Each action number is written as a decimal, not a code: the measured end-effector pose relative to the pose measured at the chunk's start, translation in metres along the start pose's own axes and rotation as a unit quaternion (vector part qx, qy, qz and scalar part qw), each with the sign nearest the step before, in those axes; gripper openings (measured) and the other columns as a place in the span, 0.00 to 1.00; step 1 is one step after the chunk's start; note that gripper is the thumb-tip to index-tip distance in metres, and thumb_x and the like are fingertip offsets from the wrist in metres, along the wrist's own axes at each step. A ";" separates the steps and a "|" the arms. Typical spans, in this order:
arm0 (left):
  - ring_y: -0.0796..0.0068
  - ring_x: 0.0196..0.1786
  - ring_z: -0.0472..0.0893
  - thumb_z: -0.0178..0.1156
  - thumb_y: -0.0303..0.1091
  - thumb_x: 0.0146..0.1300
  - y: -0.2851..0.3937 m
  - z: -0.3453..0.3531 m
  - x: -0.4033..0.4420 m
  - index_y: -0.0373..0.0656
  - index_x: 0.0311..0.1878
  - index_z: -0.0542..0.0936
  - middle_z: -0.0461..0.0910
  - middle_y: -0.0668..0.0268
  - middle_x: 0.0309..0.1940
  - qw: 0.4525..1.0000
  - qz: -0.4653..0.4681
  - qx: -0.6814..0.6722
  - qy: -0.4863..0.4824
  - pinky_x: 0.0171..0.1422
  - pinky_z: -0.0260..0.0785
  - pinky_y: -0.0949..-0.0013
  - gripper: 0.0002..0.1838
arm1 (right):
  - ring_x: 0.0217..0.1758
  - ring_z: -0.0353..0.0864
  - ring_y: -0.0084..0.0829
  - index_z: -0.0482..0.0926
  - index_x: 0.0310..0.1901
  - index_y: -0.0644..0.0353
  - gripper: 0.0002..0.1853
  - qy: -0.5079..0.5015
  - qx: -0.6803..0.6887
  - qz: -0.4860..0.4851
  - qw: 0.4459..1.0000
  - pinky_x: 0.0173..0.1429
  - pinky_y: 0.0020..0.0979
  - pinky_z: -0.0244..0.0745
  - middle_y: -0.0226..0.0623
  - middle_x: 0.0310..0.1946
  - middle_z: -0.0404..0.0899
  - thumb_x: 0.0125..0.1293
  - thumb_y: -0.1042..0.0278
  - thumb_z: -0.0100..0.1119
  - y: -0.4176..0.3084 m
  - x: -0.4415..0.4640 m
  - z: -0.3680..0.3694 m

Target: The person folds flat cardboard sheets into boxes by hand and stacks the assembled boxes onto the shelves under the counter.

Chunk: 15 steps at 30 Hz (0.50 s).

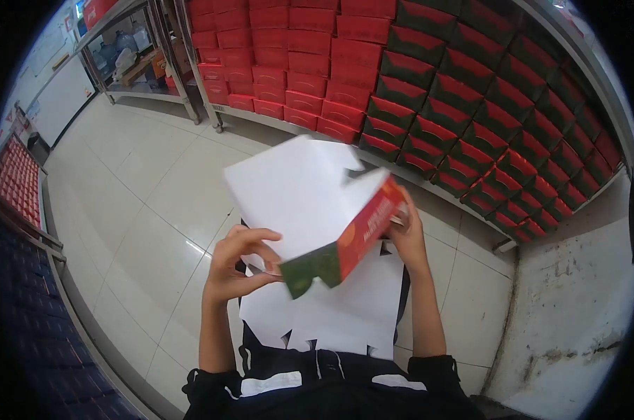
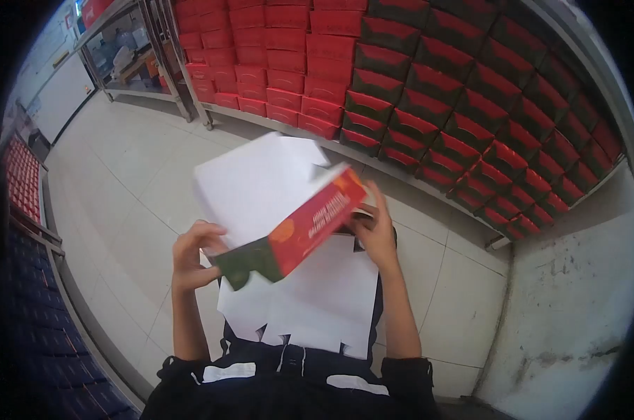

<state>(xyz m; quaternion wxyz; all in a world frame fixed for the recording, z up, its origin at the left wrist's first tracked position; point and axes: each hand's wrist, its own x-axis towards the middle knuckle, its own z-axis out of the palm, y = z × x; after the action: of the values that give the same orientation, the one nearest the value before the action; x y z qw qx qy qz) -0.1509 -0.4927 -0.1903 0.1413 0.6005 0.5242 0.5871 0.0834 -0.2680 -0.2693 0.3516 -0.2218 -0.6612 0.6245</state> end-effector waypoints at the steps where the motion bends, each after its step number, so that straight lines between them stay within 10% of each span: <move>1: 0.85 0.32 0.78 0.72 0.30 0.41 0.006 0.002 0.006 0.44 0.37 0.81 0.81 0.74 0.29 1.000 0.002 0.000 -0.001 0.41 0.57 0.78 0.17 | 0.52 0.74 0.27 0.61 0.65 0.58 0.35 0.096 -0.151 -0.045 0.983 0.52 0.28 0.71 0.38 0.60 0.66 0.54 0.74 0.64 -0.024 -0.001 0.013; 4: 0.77 0.28 0.78 0.68 0.29 0.47 0.014 0.016 0.023 0.48 0.38 0.81 0.81 0.74 0.26 0.970 0.091 0.186 -0.126 0.40 0.61 0.75 0.12 | 0.46 0.76 0.27 0.66 0.62 0.58 0.31 0.165 -0.223 -0.142 0.950 0.44 0.27 0.72 0.41 0.63 0.62 0.54 0.75 0.62 -0.083 -0.013 0.037; 6: 0.65 0.26 0.78 0.61 0.29 0.55 0.019 0.030 0.027 0.49 0.38 0.81 0.80 0.69 0.24 0.958 0.031 0.234 -0.160 0.36 0.65 0.68 0.07 | 0.39 0.77 0.27 0.73 0.55 0.59 0.23 -0.045 -0.278 -0.286 0.916 0.38 0.27 0.72 0.39 0.54 0.71 0.55 0.74 0.62 -0.122 -0.023 0.053; 13: 0.60 0.28 0.79 0.55 0.31 0.60 0.029 0.057 0.037 0.41 0.39 0.79 0.78 0.58 0.23 0.943 -0.157 0.169 -0.240 0.34 0.67 0.64 0.08 | 0.24 0.69 0.21 0.81 0.37 0.61 0.12 -0.149 -0.298 -0.160 0.929 0.26 0.20 0.64 0.34 0.26 0.76 0.48 0.79 0.67 -0.129 -0.040 0.054; 15: 0.59 0.29 0.79 0.54 0.33 0.61 0.028 0.062 0.038 0.42 0.39 0.80 0.78 0.57 0.24 0.928 -0.186 0.194 -0.258 0.35 0.68 0.64 0.08 | 0.27 0.75 0.34 0.78 0.34 0.62 0.07 0.004 -0.345 -0.166 0.924 0.34 0.30 0.70 0.36 0.27 0.74 0.52 0.78 0.62 -0.123 -0.050 0.061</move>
<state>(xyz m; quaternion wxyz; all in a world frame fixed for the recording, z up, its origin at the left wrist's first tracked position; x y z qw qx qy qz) -0.0944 -0.4461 -0.1642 0.2596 0.6386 0.6754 0.2619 0.0889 -0.3605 -0.1564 0.3547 -0.2188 -0.8618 0.2890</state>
